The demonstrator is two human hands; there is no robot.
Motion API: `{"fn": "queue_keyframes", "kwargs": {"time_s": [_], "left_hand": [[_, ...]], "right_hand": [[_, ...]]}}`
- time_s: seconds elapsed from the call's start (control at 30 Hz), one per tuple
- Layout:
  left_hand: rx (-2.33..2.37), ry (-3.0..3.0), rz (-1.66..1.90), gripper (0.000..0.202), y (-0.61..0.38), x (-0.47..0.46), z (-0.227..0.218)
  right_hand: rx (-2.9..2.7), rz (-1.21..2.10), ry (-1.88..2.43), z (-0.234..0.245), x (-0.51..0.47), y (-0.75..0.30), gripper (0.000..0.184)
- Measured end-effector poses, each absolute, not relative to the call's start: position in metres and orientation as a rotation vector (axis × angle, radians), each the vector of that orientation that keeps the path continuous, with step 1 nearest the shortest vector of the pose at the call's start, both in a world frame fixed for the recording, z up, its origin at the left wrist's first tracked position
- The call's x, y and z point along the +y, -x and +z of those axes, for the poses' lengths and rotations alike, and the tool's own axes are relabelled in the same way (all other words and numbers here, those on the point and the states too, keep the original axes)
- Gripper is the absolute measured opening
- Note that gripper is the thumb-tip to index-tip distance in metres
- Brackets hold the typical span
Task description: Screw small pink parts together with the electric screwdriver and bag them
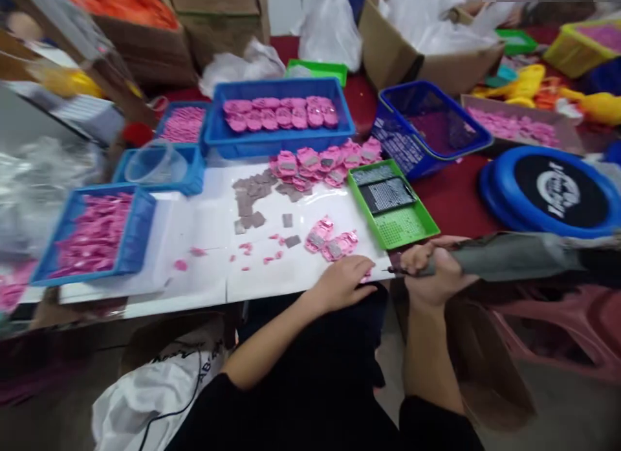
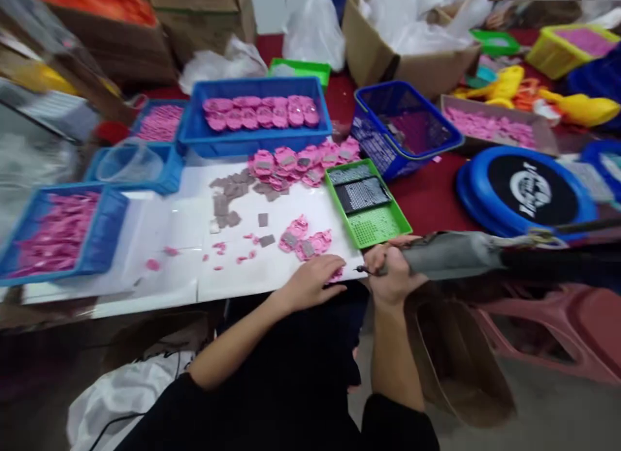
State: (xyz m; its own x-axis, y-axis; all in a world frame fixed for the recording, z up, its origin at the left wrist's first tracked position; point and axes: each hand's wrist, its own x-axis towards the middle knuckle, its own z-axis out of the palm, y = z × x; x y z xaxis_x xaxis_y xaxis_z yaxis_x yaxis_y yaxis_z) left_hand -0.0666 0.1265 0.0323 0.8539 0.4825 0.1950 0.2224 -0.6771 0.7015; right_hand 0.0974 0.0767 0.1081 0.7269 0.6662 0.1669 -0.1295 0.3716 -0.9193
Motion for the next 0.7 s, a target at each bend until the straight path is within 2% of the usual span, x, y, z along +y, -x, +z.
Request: {"fn": "queue_keyframes", "kwargs": {"time_s": [0.17, 0.4, 0.53, 0.7], "left_hand": [[0.627, -2.267, 0.576, 0.03, 0.068, 0.112, 0.025], [0.661, -2.187, 0.556, 0.048, 0.068, 0.116, 0.025], [0.689, -2.171, 0.52, 0.056, 0.068, 0.114, 0.028], [0.693, -2.157, 0.439, 0.052, 0.067, 0.115, 0.038]], "right_hand": [[-0.724, 0.463, 1.042, 0.11, 0.075, -0.079, 0.025], [-0.766, 0.48, 1.029, 0.111, 0.09, -0.066, 0.02], [-0.794, 0.476, 1.063, 0.109, 0.095, -0.066, 0.025], [-0.843, 0.557, 1.09, 0.103, 0.098, -0.062, 0.033]]}}
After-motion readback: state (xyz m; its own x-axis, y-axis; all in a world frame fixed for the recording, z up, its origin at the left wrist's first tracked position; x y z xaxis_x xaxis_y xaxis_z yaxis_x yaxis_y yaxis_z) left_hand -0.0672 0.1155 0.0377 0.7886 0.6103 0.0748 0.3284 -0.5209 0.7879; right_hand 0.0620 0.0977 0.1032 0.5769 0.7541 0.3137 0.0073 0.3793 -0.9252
